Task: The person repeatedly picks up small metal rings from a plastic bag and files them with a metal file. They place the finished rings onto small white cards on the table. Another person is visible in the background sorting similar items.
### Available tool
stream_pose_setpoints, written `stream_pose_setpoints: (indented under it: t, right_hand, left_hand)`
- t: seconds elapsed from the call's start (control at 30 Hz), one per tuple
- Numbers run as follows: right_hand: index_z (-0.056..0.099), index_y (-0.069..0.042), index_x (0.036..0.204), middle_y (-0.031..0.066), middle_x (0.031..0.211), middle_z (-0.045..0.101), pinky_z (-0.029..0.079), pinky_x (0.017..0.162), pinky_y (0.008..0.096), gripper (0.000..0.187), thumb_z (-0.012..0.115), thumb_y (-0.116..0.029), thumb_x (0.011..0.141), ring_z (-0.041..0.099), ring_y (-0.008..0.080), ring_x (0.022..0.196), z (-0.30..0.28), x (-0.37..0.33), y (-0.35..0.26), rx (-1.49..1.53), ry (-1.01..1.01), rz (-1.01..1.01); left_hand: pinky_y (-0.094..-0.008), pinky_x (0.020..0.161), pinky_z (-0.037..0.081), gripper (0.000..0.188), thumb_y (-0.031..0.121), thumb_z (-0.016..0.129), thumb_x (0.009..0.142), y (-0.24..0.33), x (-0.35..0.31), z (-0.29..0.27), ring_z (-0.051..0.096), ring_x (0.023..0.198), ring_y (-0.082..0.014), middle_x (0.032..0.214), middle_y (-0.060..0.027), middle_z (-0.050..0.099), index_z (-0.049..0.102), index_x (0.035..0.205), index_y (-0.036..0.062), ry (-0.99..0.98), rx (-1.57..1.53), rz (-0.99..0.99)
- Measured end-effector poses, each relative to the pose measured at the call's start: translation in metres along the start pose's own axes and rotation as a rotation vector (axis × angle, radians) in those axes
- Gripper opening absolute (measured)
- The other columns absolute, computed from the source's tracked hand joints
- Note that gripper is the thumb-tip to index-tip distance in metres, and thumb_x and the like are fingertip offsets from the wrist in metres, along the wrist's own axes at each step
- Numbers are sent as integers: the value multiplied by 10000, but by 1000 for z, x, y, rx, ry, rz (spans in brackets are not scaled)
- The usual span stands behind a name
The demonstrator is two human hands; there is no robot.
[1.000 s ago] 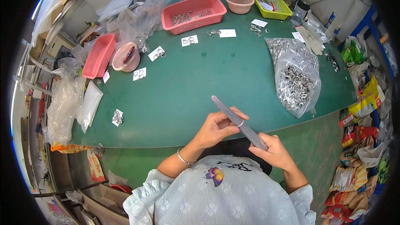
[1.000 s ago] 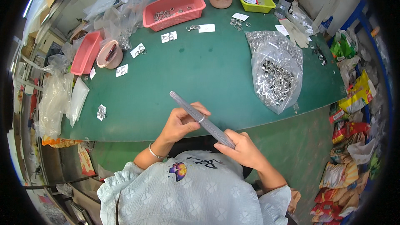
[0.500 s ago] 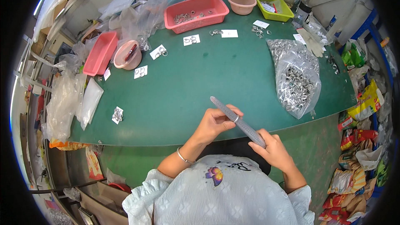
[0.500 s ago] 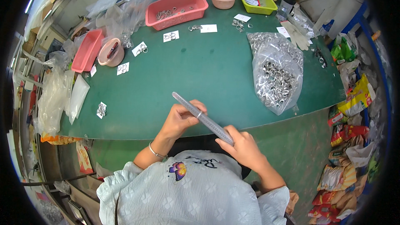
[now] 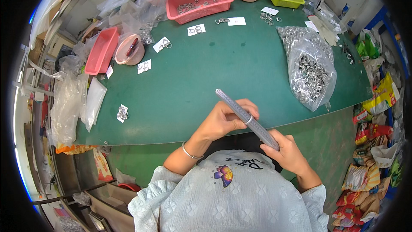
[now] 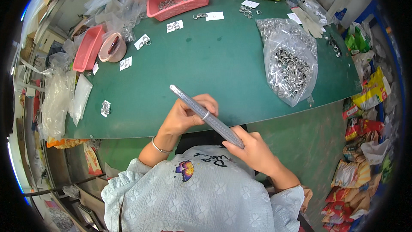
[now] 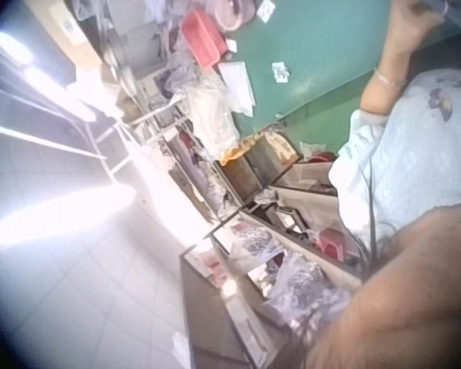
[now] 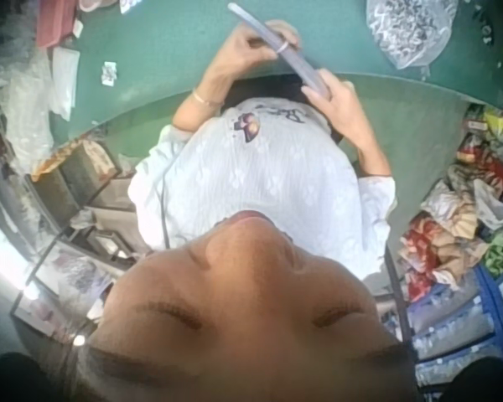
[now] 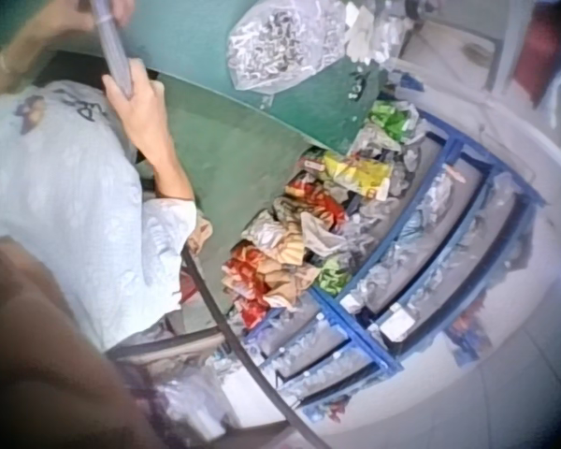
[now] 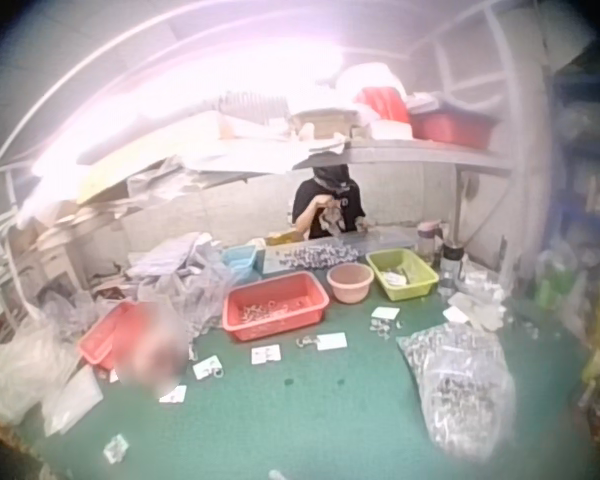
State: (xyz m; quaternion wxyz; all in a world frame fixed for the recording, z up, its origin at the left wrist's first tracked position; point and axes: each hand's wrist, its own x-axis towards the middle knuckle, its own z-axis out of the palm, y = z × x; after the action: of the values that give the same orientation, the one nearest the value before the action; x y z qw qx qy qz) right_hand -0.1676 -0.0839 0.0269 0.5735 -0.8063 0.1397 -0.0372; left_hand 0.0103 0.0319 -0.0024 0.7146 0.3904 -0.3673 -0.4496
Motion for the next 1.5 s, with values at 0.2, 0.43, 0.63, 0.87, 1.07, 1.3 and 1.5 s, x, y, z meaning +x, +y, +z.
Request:
stream_pose_setpoints:
  t: [0.2,0.43,0.63,0.87,1.07,1.3,1.5]
  right_hand:
    - [549,5,910,74,553,445,353,453,282,212,656,-103,763,445,142,462,-2,1,-8,-63,-18,5]
    - [546,-5,929,101,571,497,394,473,297,234,663,-100,751,505,199,469,1,-2,-6,-190,25,-63]
    - [540,-6,914,102,572,507,396,472,301,231,665,-115,753,508,210,462,6,1,2,-358,114,-168]
    - [522,-5,829,72,526,409,315,428,288,183,648,-126,775,399,147,433,-5,5,-12,-37,-72,29]
    - [515,-7,798,53,518,398,308,426,287,170,641,-119,777,390,131,436,-6,7,-7,50,-71,28]
    - [529,-5,823,64,532,422,326,436,281,165,647,-107,767,431,142,447,-8,7,-11,5,-79,27]
    - [552,-14,910,102,563,500,393,466,311,215,656,-133,765,512,212,471,-2,5,-3,-92,-34,-11]
  left_hand:
    - [-284,736,442,327,171,717,725,7,-7,1,532,844,-168,908,-79,550,623,955,-41,-12,86,93]
    - [-276,692,445,303,141,739,702,12,-12,0,537,790,-156,858,-79,553,642,919,-46,17,169,122]
    - [-261,659,434,316,161,749,687,12,-14,2,539,759,-150,843,-77,557,640,895,-49,99,164,43]
    - [-284,741,447,270,158,701,750,6,-15,-3,542,840,-161,907,-84,571,633,917,-43,23,77,45]
    - [-288,726,426,296,201,705,737,2,-14,4,522,820,-166,903,-100,583,632,892,-41,111,81,55]
    - [-306,774,445,246,120,666,765,3,-18,4,534,872,-182,967,-128,578,617,937,-49,93,78,68]
    - [-299,738,433,230,93,687,730,10,-20,13,531,821,-177,930,-134,585,636,892,-62,153,73,79]
